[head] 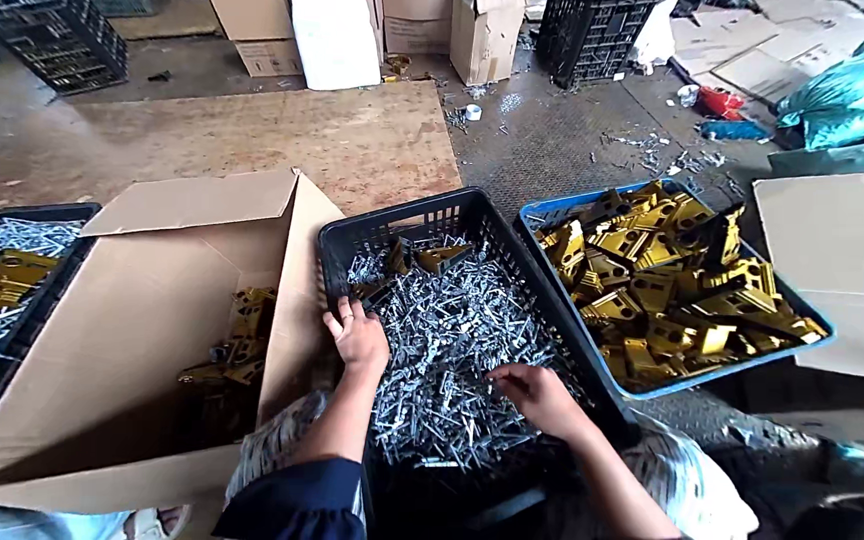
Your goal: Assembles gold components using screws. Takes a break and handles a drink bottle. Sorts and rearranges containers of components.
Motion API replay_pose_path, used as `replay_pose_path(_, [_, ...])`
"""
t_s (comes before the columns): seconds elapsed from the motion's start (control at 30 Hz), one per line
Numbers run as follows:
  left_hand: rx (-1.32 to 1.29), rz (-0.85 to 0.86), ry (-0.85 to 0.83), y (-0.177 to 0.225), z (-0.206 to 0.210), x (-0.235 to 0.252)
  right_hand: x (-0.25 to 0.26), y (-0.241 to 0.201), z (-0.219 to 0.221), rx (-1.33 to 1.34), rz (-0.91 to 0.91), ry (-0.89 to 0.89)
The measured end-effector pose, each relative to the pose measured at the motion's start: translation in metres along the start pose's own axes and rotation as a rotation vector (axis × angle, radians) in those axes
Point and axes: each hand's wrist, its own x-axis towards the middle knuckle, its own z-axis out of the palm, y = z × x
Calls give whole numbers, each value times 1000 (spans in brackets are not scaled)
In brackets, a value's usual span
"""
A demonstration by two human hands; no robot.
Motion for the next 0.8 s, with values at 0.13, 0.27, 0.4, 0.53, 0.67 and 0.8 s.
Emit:
replay_pose_path(0.13, [-24,96,-29,16,15,-14,4,-2,-2,62,-42,30])
replay_pose_path(0.27, [-259,52,-8,4,-3,-19,-8,-2,-4,209,-133,69])
replay_pose_path(0.4, [-777,125,319,-16,-40,-48,-25,-10,-10,500,-313,55])
replay_pose_path(0.53, [-1664,58,-5,-8,-47,-118,-33,-29,-1,980,-548,-162])
replay_pose_path(0.67, [-2247,-267,-573,5,-37,-148,-31,-37,17,941,-511,-147])
replay_pose_path(0.8, [-2177,-42,-635,1,-27,-151,-29,-33,25,873,-404,-72])
